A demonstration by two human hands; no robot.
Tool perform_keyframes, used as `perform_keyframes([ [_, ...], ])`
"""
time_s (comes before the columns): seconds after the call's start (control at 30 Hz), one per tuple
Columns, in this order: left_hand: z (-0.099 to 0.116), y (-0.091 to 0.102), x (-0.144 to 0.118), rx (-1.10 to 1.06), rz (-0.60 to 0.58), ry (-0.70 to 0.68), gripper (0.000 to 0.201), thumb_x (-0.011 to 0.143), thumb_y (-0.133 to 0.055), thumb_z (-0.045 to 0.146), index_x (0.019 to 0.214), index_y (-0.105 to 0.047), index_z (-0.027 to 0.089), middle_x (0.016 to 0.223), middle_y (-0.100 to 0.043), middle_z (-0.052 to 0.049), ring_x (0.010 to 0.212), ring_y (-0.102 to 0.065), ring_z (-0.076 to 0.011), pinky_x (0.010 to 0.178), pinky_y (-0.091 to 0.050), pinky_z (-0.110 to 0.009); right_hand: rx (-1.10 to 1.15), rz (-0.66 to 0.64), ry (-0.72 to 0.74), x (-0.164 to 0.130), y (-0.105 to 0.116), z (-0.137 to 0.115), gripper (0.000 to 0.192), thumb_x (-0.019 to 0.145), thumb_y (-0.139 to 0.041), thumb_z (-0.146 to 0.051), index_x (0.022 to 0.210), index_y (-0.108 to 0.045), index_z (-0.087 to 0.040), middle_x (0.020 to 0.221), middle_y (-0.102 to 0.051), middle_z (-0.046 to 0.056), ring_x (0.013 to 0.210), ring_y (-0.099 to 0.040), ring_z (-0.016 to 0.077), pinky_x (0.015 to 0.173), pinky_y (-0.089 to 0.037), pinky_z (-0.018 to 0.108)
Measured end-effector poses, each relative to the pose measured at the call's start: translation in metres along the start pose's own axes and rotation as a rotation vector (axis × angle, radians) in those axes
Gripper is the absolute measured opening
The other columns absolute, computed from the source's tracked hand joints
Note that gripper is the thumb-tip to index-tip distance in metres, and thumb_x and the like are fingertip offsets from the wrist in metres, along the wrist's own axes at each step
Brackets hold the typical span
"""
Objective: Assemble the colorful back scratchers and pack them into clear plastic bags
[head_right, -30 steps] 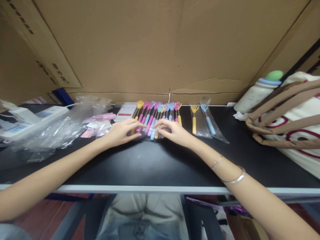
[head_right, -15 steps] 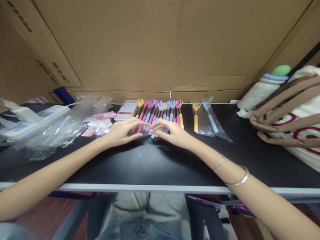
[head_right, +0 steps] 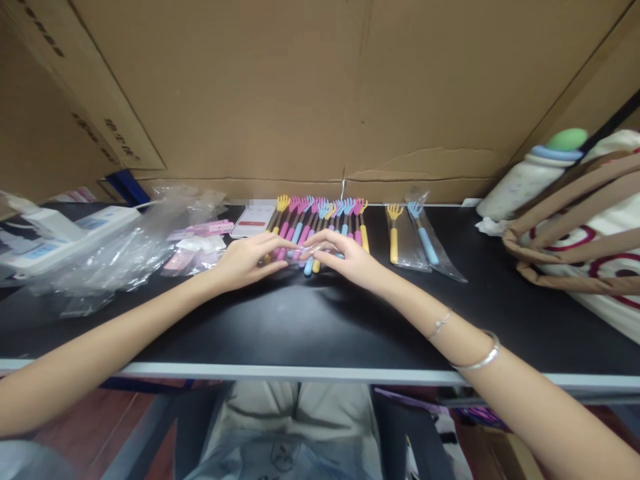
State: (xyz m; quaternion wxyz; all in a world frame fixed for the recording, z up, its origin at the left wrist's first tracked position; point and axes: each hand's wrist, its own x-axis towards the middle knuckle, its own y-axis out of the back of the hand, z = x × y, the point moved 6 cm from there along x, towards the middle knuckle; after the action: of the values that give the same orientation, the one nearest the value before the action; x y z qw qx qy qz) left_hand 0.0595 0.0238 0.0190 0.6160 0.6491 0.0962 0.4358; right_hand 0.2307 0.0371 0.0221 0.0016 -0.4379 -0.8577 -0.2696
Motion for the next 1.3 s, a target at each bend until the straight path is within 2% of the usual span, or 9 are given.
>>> perform_keyframes([
  [0.23, -0.0008, 0.0008, -0.0001, 0.014, 0.015, 0.012, 0.031, 0.097, -0.039, 0.041, 0.116, -0.060, 0.026, 0.097, -0.062, -0.002, 0.084, -0.058, -0.0147, 0.067, -0.040, -0.022, -0.022, -0.005, 0.013, 0.0006, 0.0003, 0.0025, 0.029, 0.087, -0.055, -0.039, 0.109, -0.056, -0.019, 0.104, -0.067, 0.008, 0.097, -0.064, 0.0194, 0.086, -0.048, 0.035],
  [0.37, -0.0007, 0.0005, 0.0000, 0.011, 0.014, 0.013, 0.030, 0.097, -0.040, 0.040, 0.116, -0.059, 0.027, 0.098, -0.062, -0.002, 0.085, -0.058, -0.0147, 0.069, -0.041, -0.023, -0.010, 0.001, 0.023, 0.0010, 0.0010, 0.0007, 0.031, 0.087, -0.054, -0.038, 0.112, -0.055, -0.019, 0.100, -0.068, 0.006, 0.096, -0.065, 0.0195, 0.086, -0.048, 0.037],
  [0.73, 0.0009, 0.0010, 0.0006, -0.014, 0.003, 0.030, 0.027, 0.095, -0.046, 0.037, 0.117, -0.058, 0.027, 0.096, -0.062, -0.001, 0.080, -0.057, -0.0141, 0.065, -0.039, -0.022, 0.054, 0.004, -0.074, -0.0024, 0.0007, 0.0038, 0.031, 0.090, -0.051, -0.041, 0.113, -0.053, -0.019, 0.102, -0.070, 0.007, 0.100, -0.064, 0.0194, 0.091, -0.045, 0.036],
  [1.03, -0.0002, -0.0011, 0.0000, -0.044, 0.000, 0.033, 0.027, 0.095, -0.046, 0.035, 0.118, -0.057, 0.027, 0.095, -0.061, 0.000, 0.079, -0.057, -0.0128, 0.064, -0.038, -0.021, 0.123, 0.006, -0.113, -0.0019, -0.0018, 0.0038, 0.033, 0.088, -0.054, -0.043, 0.110, -0.051, -0.018, 0.095, -0.070, 0.006, 0.093, -0.066, 0.0182, 0.090, -0.047, 0.036],
  [1.3, 0.0042, 0.0013, -0.0009, -0.033, -0.035, 0.022, 0.039, 0.089, -0.053, 0.049, 0.122, -0.056, 0.028, 0.095, -0.061, -0.001, 0.080, -0.058, -0.0152, 0.064, -0.038, -0.022, 0.050, -0.002, -0.069, -0.0030, -0.0015, -0.0005, 0.034, 0.086, -0.055, -0.042, 0.111, -0.052, -0.019, 0.094, -0.071, 0.006, 0.084, -0.066, 0.0183, 0.083, -0.048, 0.037],
])
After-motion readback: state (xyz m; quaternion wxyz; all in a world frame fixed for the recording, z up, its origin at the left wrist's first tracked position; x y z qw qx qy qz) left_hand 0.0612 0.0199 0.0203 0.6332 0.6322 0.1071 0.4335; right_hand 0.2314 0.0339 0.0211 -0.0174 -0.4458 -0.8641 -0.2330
